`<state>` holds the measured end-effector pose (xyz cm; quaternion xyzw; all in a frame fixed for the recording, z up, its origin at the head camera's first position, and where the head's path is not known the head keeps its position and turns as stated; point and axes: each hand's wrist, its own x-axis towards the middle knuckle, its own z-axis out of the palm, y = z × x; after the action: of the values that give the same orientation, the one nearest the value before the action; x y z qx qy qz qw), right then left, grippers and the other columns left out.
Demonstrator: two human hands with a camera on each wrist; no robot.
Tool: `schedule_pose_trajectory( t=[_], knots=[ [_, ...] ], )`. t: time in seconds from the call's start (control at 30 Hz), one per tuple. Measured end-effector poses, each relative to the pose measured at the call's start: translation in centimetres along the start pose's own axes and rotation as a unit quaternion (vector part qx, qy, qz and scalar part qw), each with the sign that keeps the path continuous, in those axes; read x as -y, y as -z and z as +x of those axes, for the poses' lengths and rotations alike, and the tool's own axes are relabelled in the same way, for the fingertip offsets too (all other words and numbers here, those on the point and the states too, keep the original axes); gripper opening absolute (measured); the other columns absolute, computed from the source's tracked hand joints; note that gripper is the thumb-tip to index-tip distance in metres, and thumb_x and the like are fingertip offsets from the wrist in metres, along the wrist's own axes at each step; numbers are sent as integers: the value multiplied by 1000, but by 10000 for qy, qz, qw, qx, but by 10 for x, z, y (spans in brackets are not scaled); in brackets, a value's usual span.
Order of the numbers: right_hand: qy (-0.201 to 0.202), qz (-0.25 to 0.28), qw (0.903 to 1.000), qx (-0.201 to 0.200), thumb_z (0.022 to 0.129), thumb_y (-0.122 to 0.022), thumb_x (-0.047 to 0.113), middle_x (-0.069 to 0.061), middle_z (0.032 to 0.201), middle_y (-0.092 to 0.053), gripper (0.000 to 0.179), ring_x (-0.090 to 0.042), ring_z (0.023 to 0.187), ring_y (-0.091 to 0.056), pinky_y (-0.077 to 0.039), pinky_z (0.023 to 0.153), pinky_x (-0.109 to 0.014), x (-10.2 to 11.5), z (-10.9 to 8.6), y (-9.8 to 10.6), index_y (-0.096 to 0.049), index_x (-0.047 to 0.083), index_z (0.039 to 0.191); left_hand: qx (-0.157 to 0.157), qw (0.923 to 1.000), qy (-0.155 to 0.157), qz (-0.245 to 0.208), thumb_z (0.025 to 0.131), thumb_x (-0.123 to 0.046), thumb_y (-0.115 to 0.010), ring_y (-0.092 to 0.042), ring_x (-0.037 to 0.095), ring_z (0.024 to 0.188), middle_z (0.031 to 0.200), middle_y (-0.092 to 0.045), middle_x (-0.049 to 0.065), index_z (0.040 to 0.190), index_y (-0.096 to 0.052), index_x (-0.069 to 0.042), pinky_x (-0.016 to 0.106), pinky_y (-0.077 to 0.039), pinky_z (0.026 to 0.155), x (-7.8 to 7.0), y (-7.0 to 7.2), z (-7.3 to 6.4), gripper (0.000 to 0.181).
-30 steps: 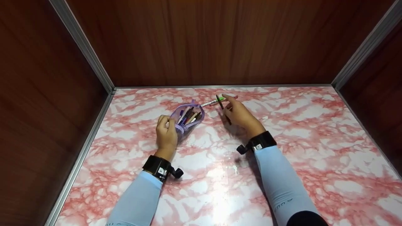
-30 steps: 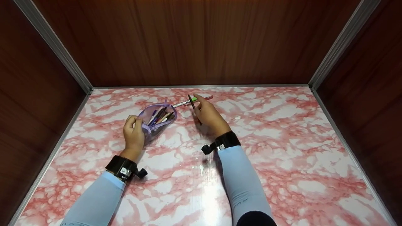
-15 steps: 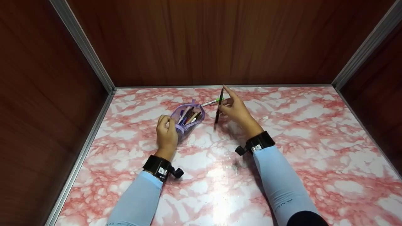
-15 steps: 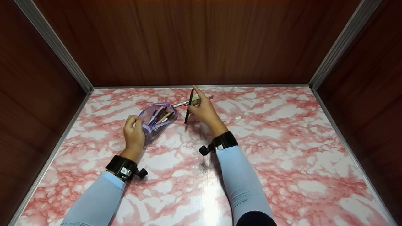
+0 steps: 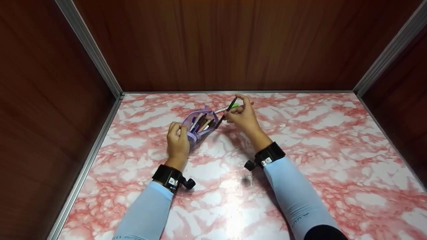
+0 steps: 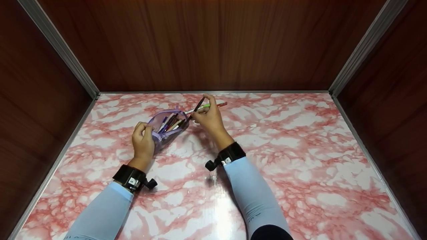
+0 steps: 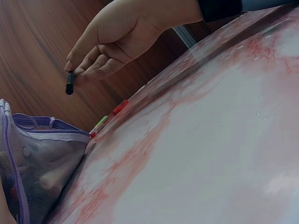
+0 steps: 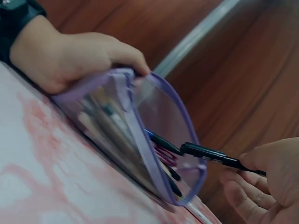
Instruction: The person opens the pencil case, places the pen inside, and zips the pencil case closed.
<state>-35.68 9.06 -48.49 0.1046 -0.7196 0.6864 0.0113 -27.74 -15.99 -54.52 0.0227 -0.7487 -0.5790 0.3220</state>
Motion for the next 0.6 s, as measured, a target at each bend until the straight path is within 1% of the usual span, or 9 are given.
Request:
schedule_pose_trajectory(
  t=[0.07, 0.13, 0.17, 0.27, 0.33, 0.43, 0.53, 0.6],
  knots=[
    [45, 82, 9999, -145, 94, -79, -10, -14, 93, -78, 84, -20, 72, -80, -71, 73, -37, -1, -2, -7, -39, 6, 167, 4, 10000, -9, 20, 107, -7, -62, -59, 18, 98, 99, -61, 11, 88, -65, 1, 24, -50, 88, 0, 0, 0, 21],
    [24, 168, 9995, -261, 93, -81, -10, -9, 89, -78, 83, -22, 72, -80, -71, 73, -37, -3, -4, -15, -40, 5, 164, 10, 10000, 11, 34, 107, -7, -63, -59, 18, 98, 100, -62, 11, 88, -65, 1, 24, -50, 88, 0, 0, 1, 20],
    [19, 212, 9994, -290, 93, -81, -10, -6, 88, -78, 84, -22, 73, -79, -71, 75, -38, -4, -6, -19, -40, 5, 164, 10, 10000, 17, 38, 106, -6, -63, -59, 19, 98, 100, -61, 11, 88, -65, 1, 24, -50, 88, 0, 0, 0, 20],
    [29, 231, 9991, -358, 94, -82, -9, -1, 86, -77, 83, -19, 78, -78, -71, 80, -42, -7, -10, -29, -39, 6, 163, 14, 10000, 51, 58, 106, -6, -63, -59, 19, 98, 100, -61, 11, 88, -65, 0, 25, -50, 88, 0, 1, 0, 19],
    [92, 142, 9991, -401, 94, -82, -9, 1, 86, -77, 82, -14, 82, -76, -71, 82, -39, -9, -13, -35, -39, 6, 163, 25, 10000, 39, 62, 106, -5, -63, -59, 19, 98, 100, -61, 11, 88, -65, 0, 24, -50, 89, 0, 0, -1, 19],
    [112, -55, 9990, -418, 94, -83, -6, 1, 88, -77, 81, -11, 83, -75, -68, 79, -32, -12, -16, -42, -40, 7, 161, 43, 10000, -21, 70, 106, -5, -63, -59, 19, 99, 100, -61, 11, 88, -65, 0, 24, -50, 88, -1, -1, -1, 19],
    [15, -143, 9996, -263, 93, -85, -4, -4, 92, -81, 81, -11, 84, -76, -66, 77, -28, -14, -19, -47, -41, 7, 161, 28, 10000, -78, 41, 106, -6, -64, -60, 19, 99, 100, -61, 11, 88, -65, 2, 24, -51, 87, -2, -2, -1, 20],
    [-72, -165, 9998, -122, 93, -87, -2, -9, 96, -83, 82, -11, 85, -78, -67, 78, -28, -15, -19, -49, -41, 6, 161, 26, 10000, -65, 21, 106, -7, -64, -60, 20, 98, 100, -61, 12, 88, -65, 2, 24, -51, 86, -2, -2, -1, 20]
  ],
)
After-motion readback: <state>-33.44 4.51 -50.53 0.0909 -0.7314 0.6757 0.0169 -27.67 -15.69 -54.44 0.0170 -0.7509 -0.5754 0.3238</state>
